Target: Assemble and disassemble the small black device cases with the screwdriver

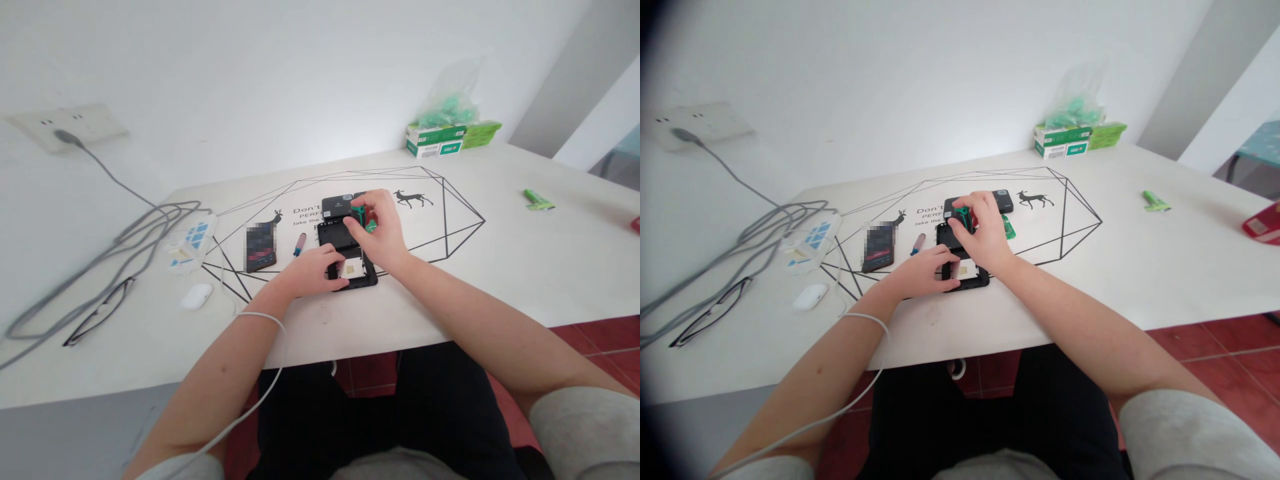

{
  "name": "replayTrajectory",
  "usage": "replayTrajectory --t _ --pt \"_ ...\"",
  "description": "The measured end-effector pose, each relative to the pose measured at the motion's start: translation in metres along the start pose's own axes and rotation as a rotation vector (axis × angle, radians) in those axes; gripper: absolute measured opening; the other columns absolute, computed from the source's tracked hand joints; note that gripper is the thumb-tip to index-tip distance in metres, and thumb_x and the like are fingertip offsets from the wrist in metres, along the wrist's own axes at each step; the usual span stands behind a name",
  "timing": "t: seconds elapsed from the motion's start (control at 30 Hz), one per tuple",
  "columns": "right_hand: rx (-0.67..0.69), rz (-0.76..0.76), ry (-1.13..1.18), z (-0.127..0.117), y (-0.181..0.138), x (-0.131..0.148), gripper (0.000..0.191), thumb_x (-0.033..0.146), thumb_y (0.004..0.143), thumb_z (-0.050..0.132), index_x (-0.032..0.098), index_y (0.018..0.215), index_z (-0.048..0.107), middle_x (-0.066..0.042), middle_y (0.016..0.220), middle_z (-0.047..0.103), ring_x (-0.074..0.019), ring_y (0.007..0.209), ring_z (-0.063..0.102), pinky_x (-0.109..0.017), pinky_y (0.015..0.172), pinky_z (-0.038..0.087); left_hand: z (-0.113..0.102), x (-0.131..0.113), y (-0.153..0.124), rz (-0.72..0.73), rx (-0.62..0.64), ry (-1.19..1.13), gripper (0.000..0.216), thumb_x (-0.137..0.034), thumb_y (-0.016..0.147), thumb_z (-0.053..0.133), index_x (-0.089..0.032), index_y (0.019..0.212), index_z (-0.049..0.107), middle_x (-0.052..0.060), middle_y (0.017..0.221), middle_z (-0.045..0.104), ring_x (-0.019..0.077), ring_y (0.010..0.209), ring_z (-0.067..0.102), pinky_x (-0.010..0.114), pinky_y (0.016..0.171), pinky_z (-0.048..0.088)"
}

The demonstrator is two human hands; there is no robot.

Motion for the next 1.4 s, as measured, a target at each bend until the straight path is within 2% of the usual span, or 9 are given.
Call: replayTrajectory --t 0.17,0.3,0.4,0.57,0.77,0.9,1.1,1.2,1.4 --pt "0.064 0.055 0.179 0.008 -0.007 -0.004 0.036 0.027 0.097 0.054 0.032 0.133 0.059 -0.006 0.124 0.070 -0.0227 0.101 0.070 -0.044 0.089 0.061 -0.001 -0.001 0.000 0.003 -0.004 0.006 0.033 -0.048 0.087 0.072 -0.020 0.104 0.072 0.005 0.106 0.065 0.0227 0.092 0.066 0.044 0.099 0.050" --pt "0.088 0.037 0.198 0.009 -0.007 -0.002 0.033 0.027 0.102 0.043 0.031 0.124 0.067 -0.006 0.126 0.071 -0.0240 0.107 0.070 -0.050 0.102 0.058 0.000 0.000 0.000 0.002 0.000 0.010 0.033 -0.049 0.087 0.072 -0.021 0.105 0.071 0.004 0.106 0.064 0.0231 0.093 0.066 0.042 0.096 0.050" --pt "0.027 -0.041 0.116 0.002 -0.002 0.005 0.030 0.022 0.099 0.044 0.030 0.113 0.070 -0.007 0.125 0.069 -0.0262 0.119 0.066 -0.054 0.109 0.054 0.001 0.001 0.000 -0.003 0.004 0.009 0.033 -0.050 0.087 0.072 -0.022 0.104 0.071 0.005 0.107 0.064 0.0234 0.094 0.066 0.041 0.094 0.050" --pt "-0.077 -0.066 0.053 -0.011 0.003 0.005 0.027 0.013 0.092 0.047 0.027 0.099 0.070 -0.007 0.105 0.068 -0.0251 0.107 0.066 -0.050 0.100 0.055 0.000 0.001 0.000 -0.008 0.000 0.017 0.032 -0.050 0.087 0.072 -0.022 0.103 0.071 0.004 0.105 0.064 0.0227 0.093 0.066 0.043 0.100 0.048" --pt "-0.069 0.123 0.154 -0.007 0.000 -0.009 0.008 0.027 0.095 0.060 0.027 0.102 0.062 -0.005 0.112 0.076 -0.0226 0.103 0.071 -0.043 0.089 0.058 -0.001 -0.001 0.000 0.007 -0.001 0.009 0.032 -0.048 0.087 0.072 -0.021 0.104 0.070 0.005 0.105 0.065 0.0251 0.099 0.067 0.043 0.099 0.048" --pt "-0.026 0.150 0.123 0.001 -0.002 -0.009 0.032 0.033 0.085 0.078 0.029 0.105 0.054 -0.005 0.119 0.077 -0.0225 0.102 0.072 -0.043 0.090 0.059 -0.001 0.000 -0.001 -0.010 0.004 0.013 0.032 -0.050 0.088 0.072 -0.021 0.104 0.070 0.004 0.106 0.065 0.0239 0.095 0.067 0.045 0.102 0.047" --pt "-0.005 0.199 0.224 0.004 -0.009 -0.019 0.023 0.030 0.097 0.059 0.031 0.119 0.053 -0.005 0.134 0.072 -0.0220 0.110 0.071 -0.047 0.100 0.058 0.000 0.000 0.000 -0.001 0.000 0.003 0.031 -0.049 0.087 0.072 -0.021 0.101 0.070 0.005 0.106 0.065 0.0242 0.096 0.067 0.041 0.094 0.051" --pt "-0.024 0.175 0.208 0.000 -0.007 -0.020 0.017 0.033 0.101 0.052 0.030 0.116 0.059 -0.005 0.131 0.070 -0.0229 0.113 0.067 -0.045 0.098 0.057 0.000 -0.001 0.000 -0.002 0.006 0.002 0.031 -0.048 0.088 0.072 -0.021 0.102 0.070 0.005 0.107 0.065 0.0245 0.098 0.067 0.039 0.091 0.051" --pt "-0.080 0.107 -0.005 -0.006 -0.002 -0.014 0.022 0.034 0.091 0.069 0.027 0.112 0.063 -0.006 0.110 0.063 -0.0220 0.091 0.059 -0.043 0.086 0.057 0.000 0.000 -0.001 0.003 -0.004 0.012 0.032 -0.049 0.088 0.073 -0.021 0.104 0.070 0.005 0.106 0.066 0.0242 0.096 0.067 0.042 0.095 0.051"
Point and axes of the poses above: each hand's wrist, its own y-axis towards the middle knuckle, its own z-axis out of the palm, x = y × z, the point moved 9 cm from there along y, towards the middle knuckle
